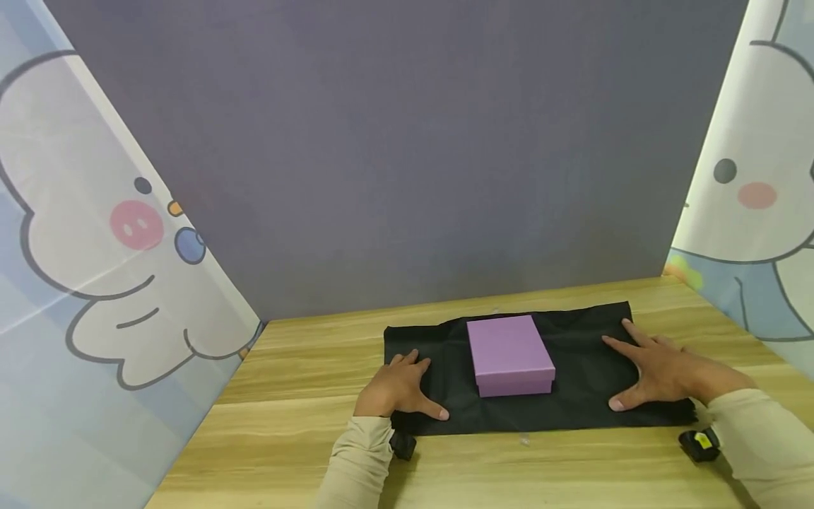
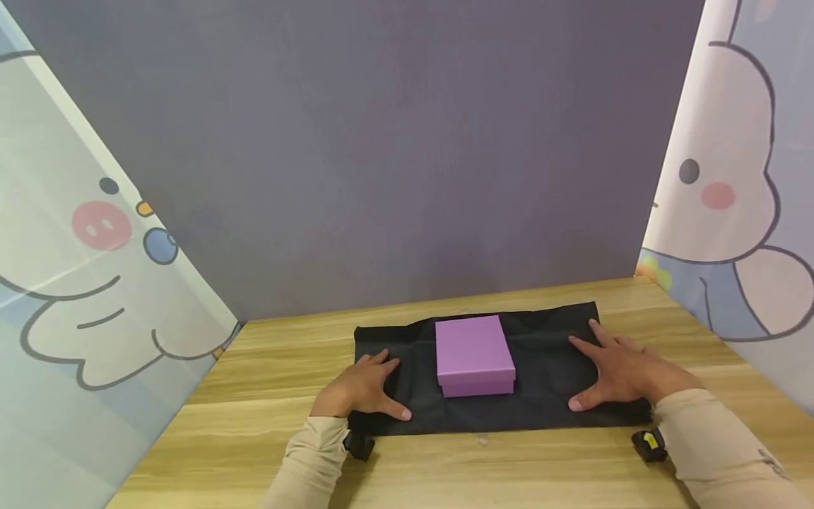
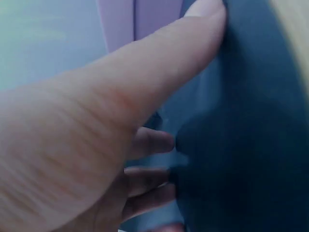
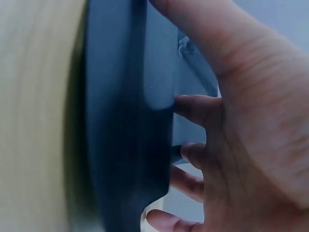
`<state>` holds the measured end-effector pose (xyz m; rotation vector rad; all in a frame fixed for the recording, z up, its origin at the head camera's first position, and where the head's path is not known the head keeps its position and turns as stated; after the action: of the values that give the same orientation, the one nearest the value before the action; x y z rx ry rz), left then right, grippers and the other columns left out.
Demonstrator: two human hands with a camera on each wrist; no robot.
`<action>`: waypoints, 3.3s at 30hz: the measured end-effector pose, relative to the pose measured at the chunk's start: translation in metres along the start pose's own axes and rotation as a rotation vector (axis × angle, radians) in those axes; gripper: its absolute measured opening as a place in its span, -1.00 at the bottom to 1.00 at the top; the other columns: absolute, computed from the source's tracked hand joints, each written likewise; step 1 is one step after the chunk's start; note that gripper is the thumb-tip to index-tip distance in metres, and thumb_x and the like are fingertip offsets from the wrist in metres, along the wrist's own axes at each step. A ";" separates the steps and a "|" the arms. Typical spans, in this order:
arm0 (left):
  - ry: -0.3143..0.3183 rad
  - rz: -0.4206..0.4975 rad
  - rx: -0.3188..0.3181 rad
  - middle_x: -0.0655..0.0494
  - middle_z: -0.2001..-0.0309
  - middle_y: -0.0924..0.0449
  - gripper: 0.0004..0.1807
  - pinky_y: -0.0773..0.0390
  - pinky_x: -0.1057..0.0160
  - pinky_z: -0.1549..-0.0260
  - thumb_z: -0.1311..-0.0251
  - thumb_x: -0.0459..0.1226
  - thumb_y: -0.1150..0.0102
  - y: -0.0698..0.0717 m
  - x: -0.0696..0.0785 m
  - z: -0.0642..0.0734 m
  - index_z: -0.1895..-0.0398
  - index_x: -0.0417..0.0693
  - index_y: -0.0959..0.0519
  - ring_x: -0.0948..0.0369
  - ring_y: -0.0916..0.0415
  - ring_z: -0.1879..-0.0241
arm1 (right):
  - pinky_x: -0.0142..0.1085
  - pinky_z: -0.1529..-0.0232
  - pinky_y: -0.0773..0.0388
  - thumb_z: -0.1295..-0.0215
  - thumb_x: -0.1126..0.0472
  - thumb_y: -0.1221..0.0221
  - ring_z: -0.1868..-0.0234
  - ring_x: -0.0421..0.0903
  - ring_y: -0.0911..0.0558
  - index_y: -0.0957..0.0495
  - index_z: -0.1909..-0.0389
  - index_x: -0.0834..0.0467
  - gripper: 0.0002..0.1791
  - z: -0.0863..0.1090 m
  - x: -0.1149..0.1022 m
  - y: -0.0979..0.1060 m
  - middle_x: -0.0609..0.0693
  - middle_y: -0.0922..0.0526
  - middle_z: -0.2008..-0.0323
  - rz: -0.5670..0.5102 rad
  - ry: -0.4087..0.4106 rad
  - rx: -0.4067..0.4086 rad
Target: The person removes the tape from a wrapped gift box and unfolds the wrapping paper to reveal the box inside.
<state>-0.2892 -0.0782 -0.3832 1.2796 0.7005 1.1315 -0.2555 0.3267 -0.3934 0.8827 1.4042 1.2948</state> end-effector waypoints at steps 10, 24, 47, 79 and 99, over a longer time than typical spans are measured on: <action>0.027 -0.030 0.011 -0.06 -0.57 -0.02 0.28 -0.19 -0.22 -0.33 0.21 0.33 -0.50 0.004 -0.011 0.004 -0.57 -0.03 -0.18 -0.15 0.04 -0.51 | 0.66 0.15 -0.13 0.01 -0.47 -0.33 -0.18 0.63 -0.26 -0.33 -0.40 0.31 0.16 -0.002 -0.001 0.003 0.51 -0.19 -0.36 0.024 0.009 0.033; 0.022 -0.013 0.003 -0.05 -0.52 -0.12 0.19 -0.11 -0.28 -0.35 0.16 0.32 -0.49 0.002 -0.017 -0.001 -0.51 -0.07 -0.29 -0.15 0.01 -0.51 | 0.68 0.09 -0.06 0.08 -0.44 -0.39 -0.26 0.65 -0.13 -0.34 -0.36 0.32 0.17 0.000 -0.004 0.003 0.58 -0.09 -0.36 -0.032 -0.011 0.055; 0.020 0.017 0.017 -0.05 -0.52 -0.13 0.18 -0.11 -0.31 -0.33 0.21 0.32 -0.51 0.001 -0.021 -0.001 -0.48 -0.04 -0.33 -0.10 -0.06 -0.49 | 0.67 0.10 -0.09 0.03 -0.42 -0.37 -0.24 0.69 -0.16 -0.33 -0.37 0.38 0.17 -0.001 -0.003 0.000 0.62 -0.14 -0.33 -0.013 0.002 0.020; 0.003 0.081 0.018 -0.04 -0.57 -0.02 0.15 -0.03 -0.41 -0.31 0.17 0.27 -0.53 0.000 -0.037 -0.003 -0.52 0.11 -0.27 -0.12 0.07 -0.52 | 0.54 0.05 -0.25 -0.03 -0.31 -0.40 -0.25 0.70 -0.13 -0.27 -0.38 0.46 0.15 -0.001 0.000 0.001 0.65 -0.10 -0.33 -0.043 0.029 0.012; -0.078 0.180 0.175 -0.17 -0.36 -0.38 -0.33 -0.35 -0.27 -0.19 -0.29 0.05 -0.29 0.012 -0.038 -0.005 -0.35 -0.12 -0.48 -0.18 -0.30 -0.34 | 0.32 -0.01 -0.42 -0.22 -0.23 -0.33 -0.15 0.58 -0.40 -0.43 -0.24 0.48 -0.10 -0.002 0.000 0.009 0.67 -0.30 -0.21 -0.114 0.097 0.122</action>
<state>-0.3094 -0.1124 -0.3788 1.5523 0.6473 1.1772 -0.2583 0.3278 -0.3849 0.8168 1.6004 1.1895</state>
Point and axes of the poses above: each hand's wrist, its own z-axis away from the middle knuckle, its own y-axis out of the back of the hand, x = y × z, the point moved 6 cm from there along -z, towards the middle knuckle
